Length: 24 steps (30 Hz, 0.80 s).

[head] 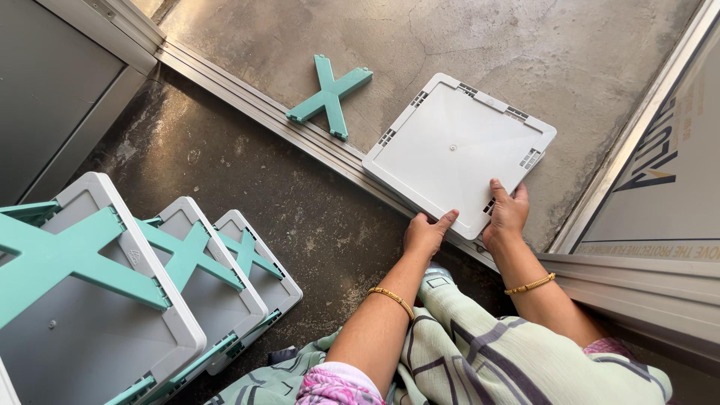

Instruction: The person assembles multiple foldable stools by attaching teal X-shaped leg supports to white square seats. They handle each stool individually, inserting the legs into the seat slots and stacking the completed units.

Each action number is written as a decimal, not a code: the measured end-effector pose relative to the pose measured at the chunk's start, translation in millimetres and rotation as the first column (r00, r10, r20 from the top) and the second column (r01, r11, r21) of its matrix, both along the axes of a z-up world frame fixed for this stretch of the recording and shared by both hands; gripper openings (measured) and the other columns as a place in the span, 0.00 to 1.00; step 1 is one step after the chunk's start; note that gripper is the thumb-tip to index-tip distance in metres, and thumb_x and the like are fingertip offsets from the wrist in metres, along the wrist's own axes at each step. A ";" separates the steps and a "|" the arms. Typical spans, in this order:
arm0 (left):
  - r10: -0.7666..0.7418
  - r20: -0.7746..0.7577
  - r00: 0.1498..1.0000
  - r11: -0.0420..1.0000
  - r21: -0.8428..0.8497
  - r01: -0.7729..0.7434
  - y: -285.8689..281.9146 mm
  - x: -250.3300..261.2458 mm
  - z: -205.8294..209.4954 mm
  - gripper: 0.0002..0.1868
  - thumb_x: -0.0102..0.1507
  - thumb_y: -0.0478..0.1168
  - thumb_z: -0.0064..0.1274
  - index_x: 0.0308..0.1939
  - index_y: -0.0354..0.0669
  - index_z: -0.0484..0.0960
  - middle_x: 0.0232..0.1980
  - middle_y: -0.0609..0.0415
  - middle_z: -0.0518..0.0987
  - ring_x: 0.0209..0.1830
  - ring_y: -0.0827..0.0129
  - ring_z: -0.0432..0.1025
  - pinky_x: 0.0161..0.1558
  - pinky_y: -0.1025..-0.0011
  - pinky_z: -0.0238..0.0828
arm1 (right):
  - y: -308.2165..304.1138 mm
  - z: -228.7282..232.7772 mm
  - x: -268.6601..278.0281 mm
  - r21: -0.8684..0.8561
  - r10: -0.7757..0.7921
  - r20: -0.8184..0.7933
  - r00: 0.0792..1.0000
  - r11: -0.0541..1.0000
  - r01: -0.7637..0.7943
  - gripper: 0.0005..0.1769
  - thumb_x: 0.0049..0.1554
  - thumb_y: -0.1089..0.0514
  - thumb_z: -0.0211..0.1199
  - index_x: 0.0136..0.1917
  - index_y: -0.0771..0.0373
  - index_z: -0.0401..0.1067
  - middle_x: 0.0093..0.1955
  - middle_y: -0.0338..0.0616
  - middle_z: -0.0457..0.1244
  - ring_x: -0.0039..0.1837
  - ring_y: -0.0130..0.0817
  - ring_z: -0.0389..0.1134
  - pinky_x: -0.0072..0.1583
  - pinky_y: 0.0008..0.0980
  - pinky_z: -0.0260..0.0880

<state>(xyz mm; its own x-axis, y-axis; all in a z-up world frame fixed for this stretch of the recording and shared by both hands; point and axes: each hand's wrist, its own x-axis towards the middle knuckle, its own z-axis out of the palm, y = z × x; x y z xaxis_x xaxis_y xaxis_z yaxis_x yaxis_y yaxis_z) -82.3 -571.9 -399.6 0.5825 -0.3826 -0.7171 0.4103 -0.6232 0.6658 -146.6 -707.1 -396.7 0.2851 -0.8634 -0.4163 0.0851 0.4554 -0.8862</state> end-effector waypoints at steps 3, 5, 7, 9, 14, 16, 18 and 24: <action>-0.111 0.070 0.991 0.987 0.122 0.102 -2.5 -2.4 -9.4 0.38 0.55 0.68 0.60 0.51 0.37 0.81 0.51 0.44 0.83 0.53 0.57 0.77 0.56 0.61 0.73 | -4.3 -14.7 -4.1 0.009 -0.078 -0.069 0.995 0.997 0.079 0.29 0.60 0.63 0.60 0.73 0.66 0.59 0.63 0.48 0.66 0.62 0.34 0.69 0.60 0.32 0.73; -0.151 0.098 0.984 0.976 0.171 0.133 -4.9 -3.9 -16.2 0.39 0.56 0.68 0.60 0.53 0.36 0.80 0.56 0.42 0.80 0.59 0.53 0.74 0.60 0.59 0.71 | -8.1 -24.7 -7.3 0.000 -0.100 -0.102 0.990 0.995 0.101 0.28 0.60 0.65 0.60 0.72 0.69 0.63 0.62 0.48 0.67 0.59 0.34 0.70 0.59 0.32 0.72; -0.169 0.120 0.978 0.968 0.208 0.142 -5.7 -5.3 -21.2 0.40 0.57 0.67 0.61 0.56 0.34 0.77 0.60 0.39 0.78 0.63 0.50 0.72 0.63 0.58 0.69 | -11.4 -33.2 -10.8 -0.043 -0.130 -0.139 0.982 0.991 0.125 0.27 0.58 0.66 0.60 0.70 0.70 0.64 0.61 0.45 0.67 0.59 0.32 0.70 0.59 0.30 0.71; -0.193 0.118 0.974 0.965 0.205 0.166 -6.4 -6.5 -23.3 0.40 0.58 0.66 0.61 0.56 0.34 0.77 0.60 0.38 0.79 0.63 0.50 0.73 0.63 0.57 0.69 | -14.5 -39.1 -13.3 -0.070 -0.148 -0.170 0.974 0.988 0.138 0.26 0.58 0.67 0.61 0.69 0.71 0.65 0.60 0.45 0.67 0.58 0.31 0.69 0.58 0.29 0.70; -0.250 0.114 0.962 0.955 0.195 0.225 -8.3 -10.9 -17.0 0.37 0.57 0.63 0.61 0.55 0.33 0.80 0.58 0.38 0.80 0.62 0.50 0.74 0.62 0.58 0.70 | -17.3 -42.9 -13.6 -0.080 -0.159 -0.210 0.965 0.986 0.145 0.24 0.57 0.66 0.61 0.66 0.73 0.68 0.58 0.44 0.68 0.56 0.29 0.69 0.56 0.28 0.70; -0.270 0.112 0.956 0.949 0.200 0.244 -8.6 -13.0 -10.5 0.37 0.57 0.61 0.61 0.56 0.32 0.80 0.58 0.38 0.80 0.62 0.50 0.74 0.62 0.58 0.70 | -16.8 -38.2 -13.5 -0.074 -0.173 -0.310 0.935 0.985 0.157 0.25 0.56 0.65 0.61 0.66 0.70 0.67 0.59 0.45 0.66 0.58 0.31 0.68 0.57 0.29 0.69; -0.275 0.098 0.956 0.945 0.209 0.250 -7.9 -13.1 -2.5 0.36 0.59 0.60 0.60 0.60 0.34 0.77 0.59 0.40 0.79 0.64 0.52 0.73 0.63 0.58 0.70 | -14.6 -29.4 -12.1 -0.126 -0.186 -0.389 0.902 0.981 0.148 0.26 0.55 0.64 0.62 0.67 0.68 0.65 0.61 0.45 0.64 0.60 0.33 0.66 0.59 0.31 0.68; -0.193 0.308 0.932 0.981 0.062 0.183 3.7 -0.4 46.1 0.36 0.61 0.54 0.58 0.67 0.38 0.71 0.57 0.49 0.82 0.62 0.58 0.72 0.64 0.59 0.64 | -1.2 31.0 8.0 -0.352 -0.063 -0.331 0.942 0.934 -0.061 0.25 0.56 0.64 0.61 0.67 0.66 0.65 0.67 0.49 0.61 0.69 0.38 0.62 0.66 0.35 0.65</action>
